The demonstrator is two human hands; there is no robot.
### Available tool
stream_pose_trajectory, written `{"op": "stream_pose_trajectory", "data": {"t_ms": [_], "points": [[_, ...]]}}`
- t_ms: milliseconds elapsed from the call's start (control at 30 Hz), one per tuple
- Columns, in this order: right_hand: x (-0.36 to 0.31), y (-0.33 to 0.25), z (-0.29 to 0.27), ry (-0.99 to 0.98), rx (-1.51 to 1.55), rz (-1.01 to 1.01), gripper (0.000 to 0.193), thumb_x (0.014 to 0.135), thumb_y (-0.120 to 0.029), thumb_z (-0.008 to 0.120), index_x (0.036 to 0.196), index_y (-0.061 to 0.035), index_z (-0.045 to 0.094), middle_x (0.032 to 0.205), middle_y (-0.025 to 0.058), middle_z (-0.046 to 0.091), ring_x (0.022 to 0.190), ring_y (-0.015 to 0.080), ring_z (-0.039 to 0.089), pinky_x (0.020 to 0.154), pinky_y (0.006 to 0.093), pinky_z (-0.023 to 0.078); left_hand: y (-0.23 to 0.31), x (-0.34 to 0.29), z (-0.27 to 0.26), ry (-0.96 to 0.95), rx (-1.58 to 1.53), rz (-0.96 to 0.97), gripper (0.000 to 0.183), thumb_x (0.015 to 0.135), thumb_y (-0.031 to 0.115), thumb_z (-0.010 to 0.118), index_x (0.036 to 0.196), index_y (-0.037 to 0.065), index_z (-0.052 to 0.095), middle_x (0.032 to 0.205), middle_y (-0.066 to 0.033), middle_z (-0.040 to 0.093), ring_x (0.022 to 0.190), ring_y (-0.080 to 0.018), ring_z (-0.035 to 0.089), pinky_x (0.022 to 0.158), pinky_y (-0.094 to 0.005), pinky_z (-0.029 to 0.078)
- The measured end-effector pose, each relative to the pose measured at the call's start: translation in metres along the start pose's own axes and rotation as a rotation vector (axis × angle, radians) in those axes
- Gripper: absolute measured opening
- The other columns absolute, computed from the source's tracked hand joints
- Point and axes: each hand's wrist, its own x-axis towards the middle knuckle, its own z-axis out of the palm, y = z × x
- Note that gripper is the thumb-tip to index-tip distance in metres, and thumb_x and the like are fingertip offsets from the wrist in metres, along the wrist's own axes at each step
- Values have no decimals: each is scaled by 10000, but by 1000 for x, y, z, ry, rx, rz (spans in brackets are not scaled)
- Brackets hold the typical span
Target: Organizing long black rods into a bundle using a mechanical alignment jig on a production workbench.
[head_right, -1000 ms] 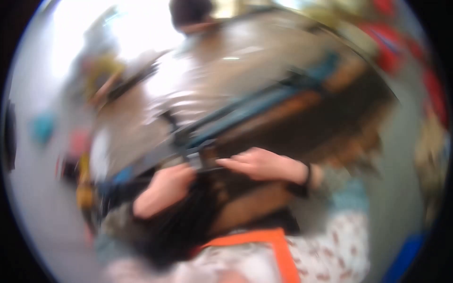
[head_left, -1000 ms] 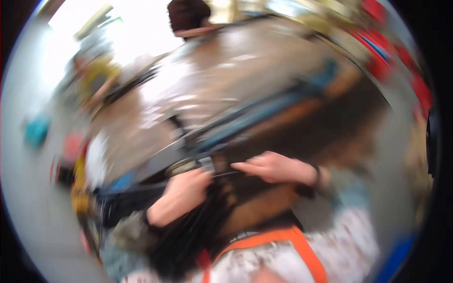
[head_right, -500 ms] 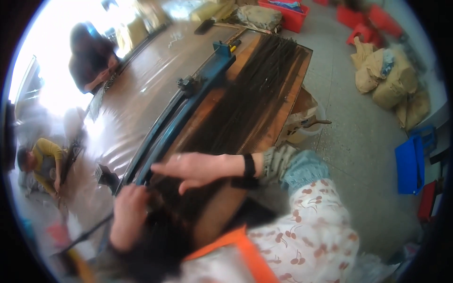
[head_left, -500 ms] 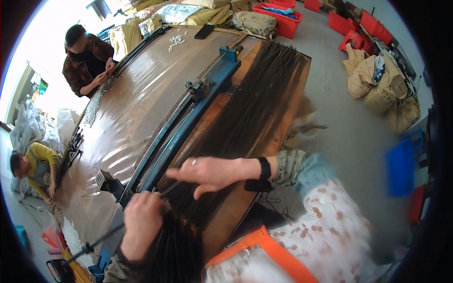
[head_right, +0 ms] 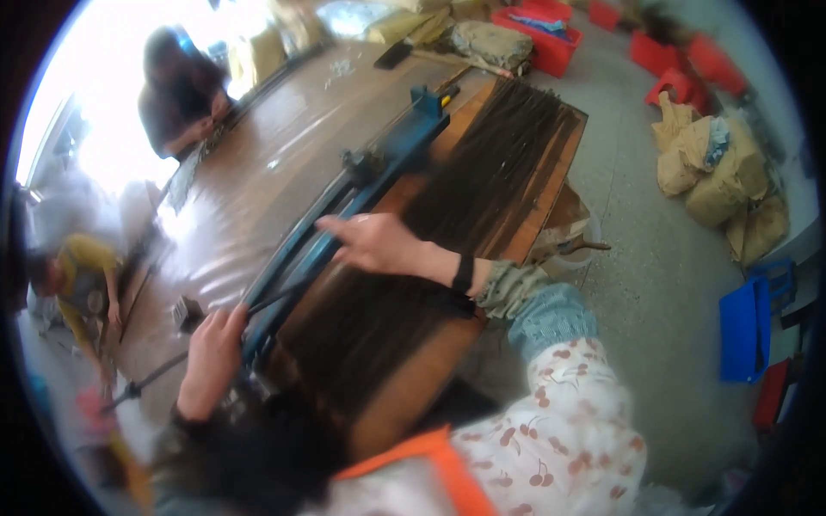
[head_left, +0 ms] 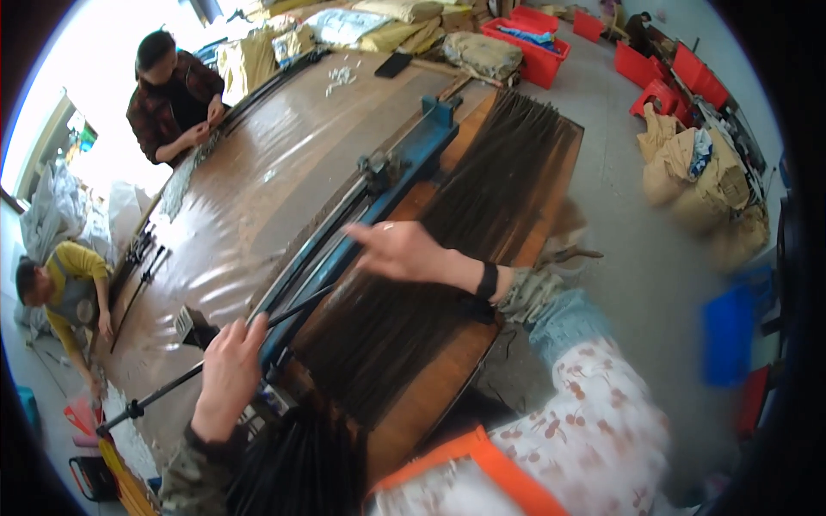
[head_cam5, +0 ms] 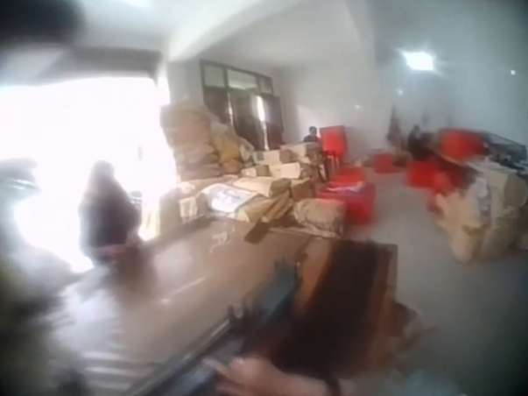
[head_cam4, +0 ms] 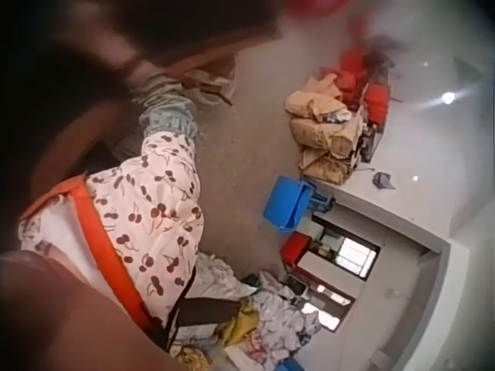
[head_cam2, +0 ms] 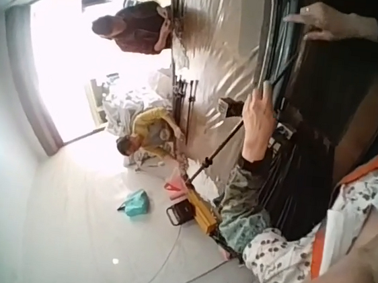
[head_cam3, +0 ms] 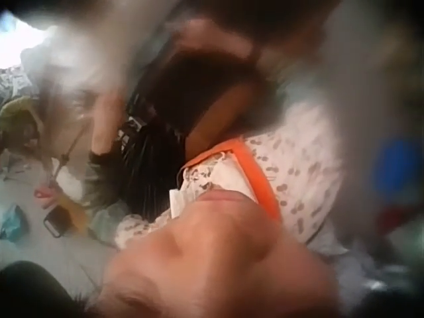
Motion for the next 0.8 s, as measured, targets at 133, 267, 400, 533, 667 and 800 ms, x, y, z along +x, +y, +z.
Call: {"op": "stream_pose_trajectory", "data": {"t_ms": [133,267,400,533,667,800], "points": [[-8,11,17,76,-111,-41,470,898,-227,678,1325,-69,561,761,102,667,687,276,666,603,400,538,4,-5,-11,35,26,-27,383,827,15,600,1204,86,616,794,-119,536,771,-314,587,677,-432,490],[21,-53,25,44,-56,25,494,857,-175,708,1318,-48,581,751,79,655,675,262,641,611,404,510,-1,-22,-4,88,23,-42,455,792,35,623,1232,153,645,780,-65,544,772,-269,605,670,-417,503],[39,-67,6,30,328,-146,452,839,-64,735,1277,-39,628,779,114,589,662,277,566,595,359,473,-14,-50,-25,145,111,-127,476,776,21,612,1231,161,632,786,-53,539,762,-256,588,696,-383,501],[34,-86,31,59,267,-103,371,881,-83,721,1243,-25,664,779,95,587,658,242,554,591,356,454,-14,-72,-28,198,95,-144,453,773,14,605,1200,162,636,783,-45,532,764,-242,582,678,-371,504],[57,-88,41,20,383,-145,295,934,-83,653,1223,-31,682,763,98,610,611,226,558,573,328,442,-25,-105,-31,264,143,-222,370,804,36,663,1159,138,685,773,-69,541,734,-267,574,644,-387,491],[62,-123,66,46,372,-163,343,977,-170,622,1267,13,639,722,98,615,603,215,585,575,317,449,-26,-125,-35,260,118,-242,429,794,2,640,1199,141,663,766,-63,526,718,-252,570,628,-380,491]]}}
